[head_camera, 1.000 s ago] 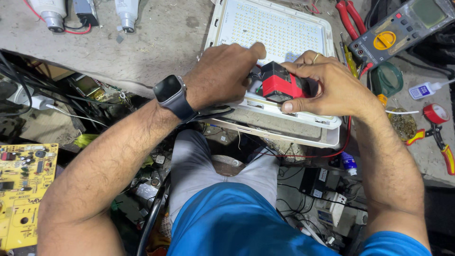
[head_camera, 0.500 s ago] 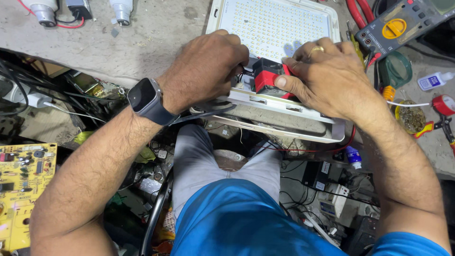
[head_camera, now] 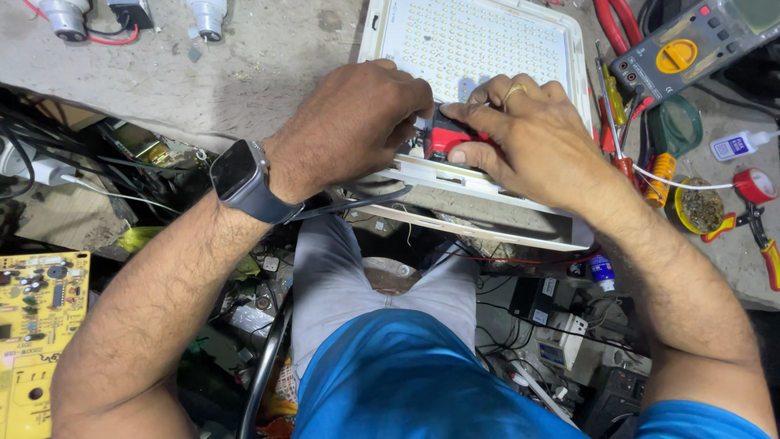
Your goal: The person works on an LED panel assembly, stripping and twisting wires, then wrapping connections with red electrical tape. They handle a small black power supply unit, taping its wires and placing it inside the panel housing.
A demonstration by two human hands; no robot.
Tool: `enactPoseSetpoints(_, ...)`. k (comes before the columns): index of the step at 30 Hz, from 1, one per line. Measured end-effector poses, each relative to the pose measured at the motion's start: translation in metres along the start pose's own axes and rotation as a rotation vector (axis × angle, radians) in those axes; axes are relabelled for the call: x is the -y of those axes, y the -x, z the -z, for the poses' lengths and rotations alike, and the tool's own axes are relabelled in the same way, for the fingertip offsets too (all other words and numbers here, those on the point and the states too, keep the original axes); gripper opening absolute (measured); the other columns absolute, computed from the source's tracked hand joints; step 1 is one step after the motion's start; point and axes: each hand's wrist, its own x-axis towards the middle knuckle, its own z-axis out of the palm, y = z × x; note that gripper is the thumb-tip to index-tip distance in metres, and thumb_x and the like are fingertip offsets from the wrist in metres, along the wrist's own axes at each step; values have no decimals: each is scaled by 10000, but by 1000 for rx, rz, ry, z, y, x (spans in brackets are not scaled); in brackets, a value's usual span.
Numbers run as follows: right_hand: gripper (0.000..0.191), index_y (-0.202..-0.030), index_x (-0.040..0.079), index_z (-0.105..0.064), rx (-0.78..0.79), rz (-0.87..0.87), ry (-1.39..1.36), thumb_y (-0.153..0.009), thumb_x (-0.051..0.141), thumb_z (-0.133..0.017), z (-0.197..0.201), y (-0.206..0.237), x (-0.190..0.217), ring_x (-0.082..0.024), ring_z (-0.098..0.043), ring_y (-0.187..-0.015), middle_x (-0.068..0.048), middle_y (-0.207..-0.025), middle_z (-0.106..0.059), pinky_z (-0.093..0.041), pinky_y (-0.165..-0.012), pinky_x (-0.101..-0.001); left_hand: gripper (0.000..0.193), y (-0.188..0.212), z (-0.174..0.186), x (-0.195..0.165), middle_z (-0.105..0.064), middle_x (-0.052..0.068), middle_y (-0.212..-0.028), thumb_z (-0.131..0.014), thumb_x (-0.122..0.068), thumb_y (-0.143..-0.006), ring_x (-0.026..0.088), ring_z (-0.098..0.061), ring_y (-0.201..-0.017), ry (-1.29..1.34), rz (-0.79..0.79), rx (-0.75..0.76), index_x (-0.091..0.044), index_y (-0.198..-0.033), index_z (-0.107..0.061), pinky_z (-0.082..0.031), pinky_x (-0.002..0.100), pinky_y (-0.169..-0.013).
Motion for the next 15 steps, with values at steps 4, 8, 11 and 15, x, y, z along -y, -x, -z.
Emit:
enactPoseSetpoints(4, 546, -1322, 100, -702, -16, -44, -26, -914, 462, -727, -3, -1, 1, -350, -570, -1057, -157, -1114, -640, -431, -898, -481, 229, 1, 8, 6, -744, 123, -876, -734, -12, -830, 310, -721, -852, 76, 95, 122, -63, -1052, -718, -551, 454, -774)
enactPoseSetpoints(8, 572, -1321, 75, -679, -33, -46, -239, -894, 444, -776, 8, -1, -9, -350, -573, -1125, -150, -1157, -644, -450, -976, -465, 309, 5, 13, 11, -755, 145, -970, -719, 46, -810, 338, -727, -927, 99, -83, -1, -18, -1112, -707, -555, 457, -809)
enactPoseSetpoints(11, 599, -1329, 70, -678, -53, 36, -208, -846, 401, -803, 12, -2, -13, -355, -581, -1174, -150, -1217, -660, -443, -1019, -461, 333, 6, 13, 11, -756, 146, -964, -722, 41, -792, 345, -731, -894, 72, -114, -35, -14, -1120, -704, -563, 453, -778)
enactPoseSetpoints(15, 603, -1332, 66, -681, 39, 69, -201, -813, 343, -811, 18, -9, -16, -332, -605, -1151, -126, -1198, -678, -444, -1016, -456, 324, 5, 12, 13, -756, 159, -985, -692, 38, -860, 290, -756, -831, 181, 7, -12, 1, -1182, -684, -587, 408, -737)
